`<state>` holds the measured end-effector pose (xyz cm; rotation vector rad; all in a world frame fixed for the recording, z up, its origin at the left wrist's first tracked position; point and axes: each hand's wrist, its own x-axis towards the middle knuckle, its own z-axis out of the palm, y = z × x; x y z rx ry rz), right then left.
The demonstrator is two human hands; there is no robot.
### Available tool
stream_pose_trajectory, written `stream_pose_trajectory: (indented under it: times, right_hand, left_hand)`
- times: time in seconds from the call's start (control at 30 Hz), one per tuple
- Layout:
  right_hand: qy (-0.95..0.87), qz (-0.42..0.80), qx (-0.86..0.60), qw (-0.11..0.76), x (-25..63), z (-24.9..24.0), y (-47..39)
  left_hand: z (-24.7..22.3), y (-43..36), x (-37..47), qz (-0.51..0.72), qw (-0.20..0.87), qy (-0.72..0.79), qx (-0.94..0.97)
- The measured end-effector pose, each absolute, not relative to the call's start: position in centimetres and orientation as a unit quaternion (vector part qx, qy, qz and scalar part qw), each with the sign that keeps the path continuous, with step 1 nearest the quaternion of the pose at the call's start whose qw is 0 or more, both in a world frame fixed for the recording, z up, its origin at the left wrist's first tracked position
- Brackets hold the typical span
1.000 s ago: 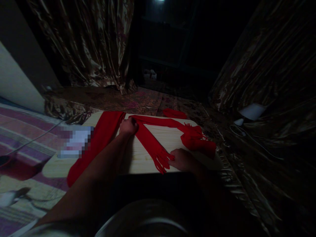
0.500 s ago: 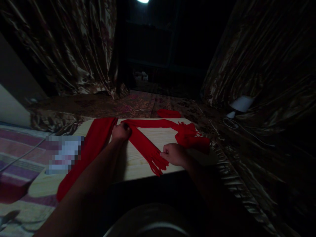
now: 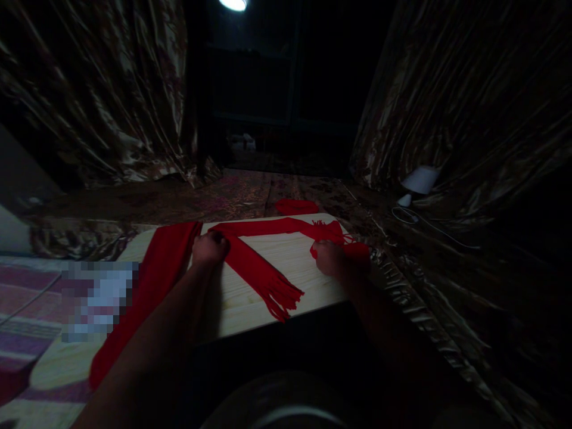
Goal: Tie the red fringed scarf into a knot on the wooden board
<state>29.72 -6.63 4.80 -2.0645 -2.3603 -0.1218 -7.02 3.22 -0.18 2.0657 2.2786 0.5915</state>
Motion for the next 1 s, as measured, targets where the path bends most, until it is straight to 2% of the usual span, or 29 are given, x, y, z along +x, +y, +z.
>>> stream_pose_trajectory:
  times: [0.23, 0.47, 0.63, 0.83, 1.0]
  right_hand:
    - [-0.789, 0.05, -0.613, -0.007, 30.4, 5.6, -8.1]
    - [-0.709, -0.093, -0.696, 0.071, 29.0, 6.5, -6.6]
    - [-0.753, -0.089, -0.646, 0.092, 28.3, 5.8, -3.8]
    - [-0.806, -0.053, -0.587, 0.045, 27.7, 6.4, -0.6]
    - [-0.833, -0.067, -0.548, 0.046, 27.9, 6.1, 0.5]
  left_hand:
    - [0.0, 3.3, -7.0, 0.161, -0.003, 0.728, 0.666]
    - [0.7, 2.5, -6.8, 0.194, 0.014, 0.723, 0.663]
    - [0.7, 2.6, -6.9, 0.193, 0.019, 0.731, 0.655]
    - [0.2, 3.1, -7.2, 0.183, 0.013, 0.733, 0.655]
    - [-0.3, 3.4, -7.4, 0.185, 0.003, 0.729, 0.659]
